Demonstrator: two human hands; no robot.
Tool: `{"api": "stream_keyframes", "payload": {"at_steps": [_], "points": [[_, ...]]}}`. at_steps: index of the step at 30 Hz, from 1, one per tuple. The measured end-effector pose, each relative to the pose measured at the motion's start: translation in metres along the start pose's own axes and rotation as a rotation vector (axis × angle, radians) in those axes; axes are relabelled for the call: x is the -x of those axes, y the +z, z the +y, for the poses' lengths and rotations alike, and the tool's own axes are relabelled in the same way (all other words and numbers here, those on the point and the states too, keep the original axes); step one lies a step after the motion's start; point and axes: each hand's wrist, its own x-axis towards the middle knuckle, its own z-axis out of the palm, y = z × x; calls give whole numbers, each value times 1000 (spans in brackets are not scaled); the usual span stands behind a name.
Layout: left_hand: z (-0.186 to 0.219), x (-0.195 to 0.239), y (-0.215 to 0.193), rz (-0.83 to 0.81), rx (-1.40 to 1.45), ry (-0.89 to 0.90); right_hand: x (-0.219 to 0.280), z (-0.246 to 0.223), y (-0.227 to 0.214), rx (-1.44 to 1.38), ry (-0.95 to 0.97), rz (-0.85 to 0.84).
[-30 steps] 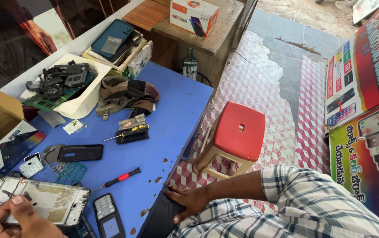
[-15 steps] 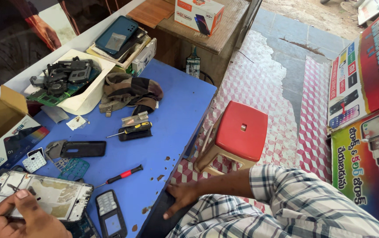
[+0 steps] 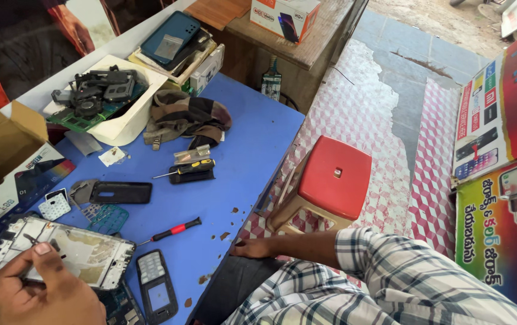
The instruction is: The person holds a disassembled mobile phone and repeatedly peels off adhesive backing from the internal frame using fingers. The person rotates the phone to access different edges and continues removing adhesive strips throughout the clip.
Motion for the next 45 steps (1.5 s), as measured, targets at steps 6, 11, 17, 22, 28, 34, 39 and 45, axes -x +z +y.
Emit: {"api": "stream_keyframes", "payload": {"at_steps": [6,11,17,22,28,34,39,45], "points": [[26,0,-3,0,-94,11,59,-22,-1,102,-25,13],[28,0,-3,5,-90,-13,63,-3,-46,106,11,-48],[18,-2,-1,15,-72,76,11,26,-52,-239,100,136],[2,4,0,2,-72,33,11,20,3,-110,231,139],[-6,4,6,-7,149,215,49,-4,-6,-29,269,111],[7,0,0,29,121,73,83,-33,-50,-239,-151,-80],[16,0,3,21,158,123,101,-59,-24,428,-146,-25],[-3,3,5,-8,117,65,80,-52,10,481,-82,-71]]}}
